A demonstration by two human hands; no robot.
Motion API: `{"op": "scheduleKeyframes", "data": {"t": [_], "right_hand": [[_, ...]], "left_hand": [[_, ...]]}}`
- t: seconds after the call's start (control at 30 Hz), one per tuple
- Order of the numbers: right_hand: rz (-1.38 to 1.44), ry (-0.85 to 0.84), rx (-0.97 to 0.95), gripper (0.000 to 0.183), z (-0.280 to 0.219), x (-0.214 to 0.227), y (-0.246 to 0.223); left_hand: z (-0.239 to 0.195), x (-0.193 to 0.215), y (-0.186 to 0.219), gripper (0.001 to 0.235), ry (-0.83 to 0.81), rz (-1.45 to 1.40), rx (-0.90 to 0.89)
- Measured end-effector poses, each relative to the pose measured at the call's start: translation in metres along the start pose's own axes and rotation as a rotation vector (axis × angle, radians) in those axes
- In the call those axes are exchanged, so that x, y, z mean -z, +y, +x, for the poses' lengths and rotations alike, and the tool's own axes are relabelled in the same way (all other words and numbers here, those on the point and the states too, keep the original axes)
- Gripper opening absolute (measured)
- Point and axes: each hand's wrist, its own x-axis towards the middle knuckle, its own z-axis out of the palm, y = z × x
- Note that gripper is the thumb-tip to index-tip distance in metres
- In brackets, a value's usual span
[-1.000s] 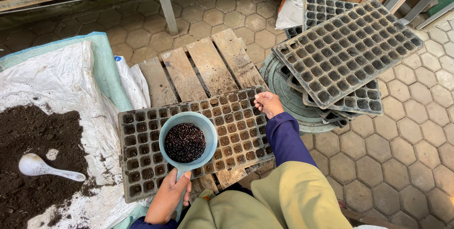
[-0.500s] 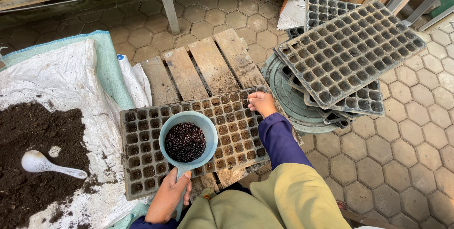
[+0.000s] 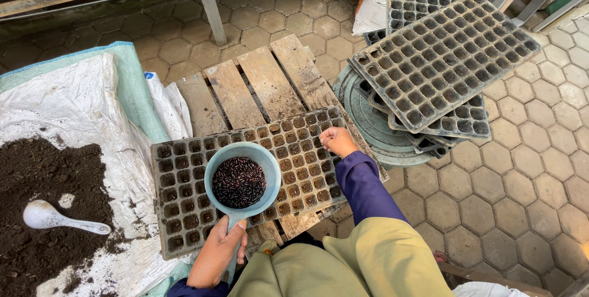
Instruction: The person places seeds into the cells of a seedling tray using a small scoop and then covers them with soil using a spoon. The person moves the filled tray to a nearby surface and begins filling an empty tray with soil.
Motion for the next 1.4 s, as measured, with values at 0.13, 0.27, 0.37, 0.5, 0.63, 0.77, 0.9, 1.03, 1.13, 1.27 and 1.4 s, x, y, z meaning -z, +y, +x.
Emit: {"op": "scheduleKeyframes", "data": {"t": [0.13,0.27,0.37,0.5,0.63,0.77,0.9,1.03,1.13,1.27,1.4], "right_hand": [[-0.044,0.077,0.033,0.013,-0.012,-0.003,-0.003],[0.375,-0.037,-0.077,0.017,-0.026,0.012,-0.005],[0.399,-0.07,-0.092,0.018,-0.046,0.014,-0.004],[0.328,-0.039,-0.052,0.016,-0.056,0.007,0.003],[0.189,0.0,0.099,0.015,-0.049,-0.004,0.018],[0.013,0.137,0.117,0.013,-0.047,-0.016,0.018],[-0.059,0.219,0.133,0.013,-0.053,-0.022,0.013],[-0.018,0.198,0.132,0.016,-0.054,-0.022,0.011],[0.081,0.153,0.114,0.014,-0.058,-0.016,0.002],[0.403,0.226,0.034,0.018,-0.074,0.013,-0.02],[0.777,0.37,0.064,0.027,-0.083,0.051,-0.018]], "left_hand": [[-0.003,0.0,0.001,0.026,0.002,0.021,0.007],[-0.007,0.0,0.004,0.025,-0.001,0.005,0.002],[-0.01,-0.001,0.007,0.027,0.008,0.04,0.014],[-0.013,-0.001,0.008,0.028,-0.01,0.055,0.014],[-0.012,-0.003,0.006,0.028,-0.025,0.067,-0.004],[-0.011,-0.003,0.003,0.029,-0.044,0.069,-0.015],[-0.01,-0.002,0.002,0.029,-0.049,0.066,-0.015],[-0.011,-0.002,0.002,0.028,-0.046,0.058,-0.022],[-0.012,-0.001,0.003,0.027,-0.045,0.052,-0.023],[-0.013,-0.002,0.006,0.026,-0.033,0.061,-0.016],[-0.014,-0.003,0.008,0.027,-0.026,0.061,-0.002]]}}
